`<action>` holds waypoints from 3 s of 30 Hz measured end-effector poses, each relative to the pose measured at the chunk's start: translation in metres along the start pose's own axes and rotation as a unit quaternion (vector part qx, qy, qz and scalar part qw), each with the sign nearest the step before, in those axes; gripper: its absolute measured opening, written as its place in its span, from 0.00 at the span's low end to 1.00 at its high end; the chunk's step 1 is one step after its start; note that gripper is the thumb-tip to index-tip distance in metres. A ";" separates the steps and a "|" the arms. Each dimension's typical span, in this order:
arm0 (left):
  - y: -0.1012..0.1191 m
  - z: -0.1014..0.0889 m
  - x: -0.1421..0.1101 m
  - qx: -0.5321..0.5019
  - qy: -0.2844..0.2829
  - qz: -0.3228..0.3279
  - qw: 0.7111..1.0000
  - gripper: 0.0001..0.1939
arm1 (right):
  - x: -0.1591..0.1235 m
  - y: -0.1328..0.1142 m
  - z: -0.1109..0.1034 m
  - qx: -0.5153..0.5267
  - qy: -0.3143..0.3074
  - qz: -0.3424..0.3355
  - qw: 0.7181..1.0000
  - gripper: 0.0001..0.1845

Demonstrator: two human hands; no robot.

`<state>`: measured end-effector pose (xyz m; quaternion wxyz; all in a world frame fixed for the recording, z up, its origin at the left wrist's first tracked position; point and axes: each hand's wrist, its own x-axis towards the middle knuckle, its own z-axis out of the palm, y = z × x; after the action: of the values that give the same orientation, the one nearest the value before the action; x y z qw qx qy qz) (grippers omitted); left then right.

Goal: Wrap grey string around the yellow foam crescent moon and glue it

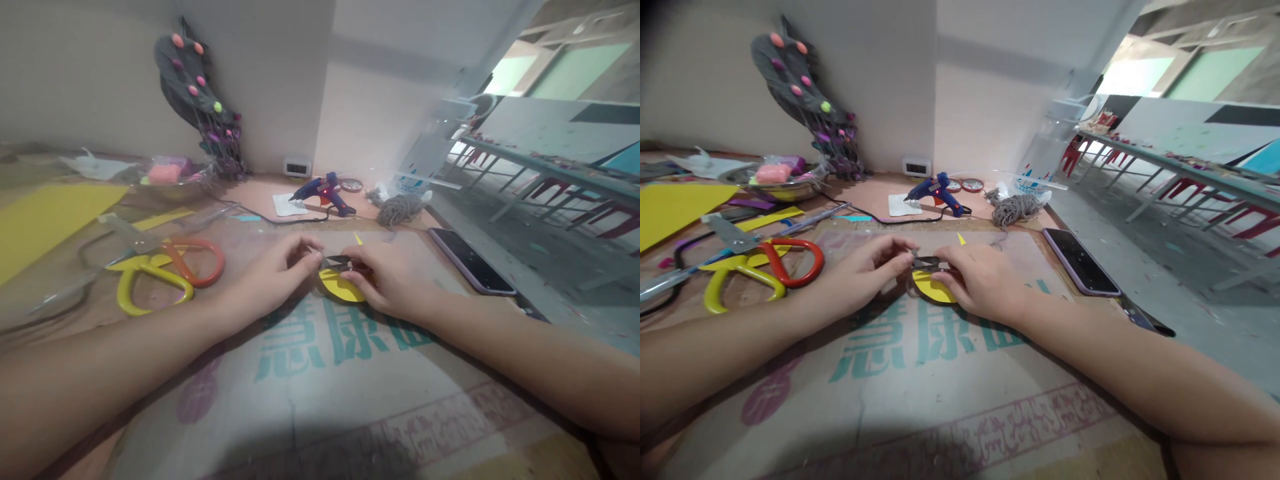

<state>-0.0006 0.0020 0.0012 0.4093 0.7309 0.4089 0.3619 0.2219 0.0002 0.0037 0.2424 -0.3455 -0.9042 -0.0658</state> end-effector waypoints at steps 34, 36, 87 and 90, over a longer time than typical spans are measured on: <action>-0.002 -0.004 0.004 0.064 -0.021 -0.037 0.997 0.19 | 0.001 -0.003 -0.003 -0.002 0.017 -0.067 0.998 0.13; -0.002 -0.004 0.003 0.041 -0.030 -0.035 0.998 0.17 | 0.002 -0.003 -0.004 -0.011 0.001 -0.074 0.997 0.13; -0.004 -0.001 0.002 0.011 -0.021 -0.034 0.999 0.15 | 0.016 0.041 0.001 0.121 0.132 0.213 0.961 0.17; -0.002 0.000 0.001 -0.007 -0.041 -0.032 0.999 0.16 | 0.015 0.045 0.013 0.072 0.107 0.131 0.983 0.19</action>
<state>-0.0012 0.0038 -0.0006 0.4424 0.7286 0.4125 0.3213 0.2369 0.0468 -0.0024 0.3681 -0.4340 -0.8223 -0.0048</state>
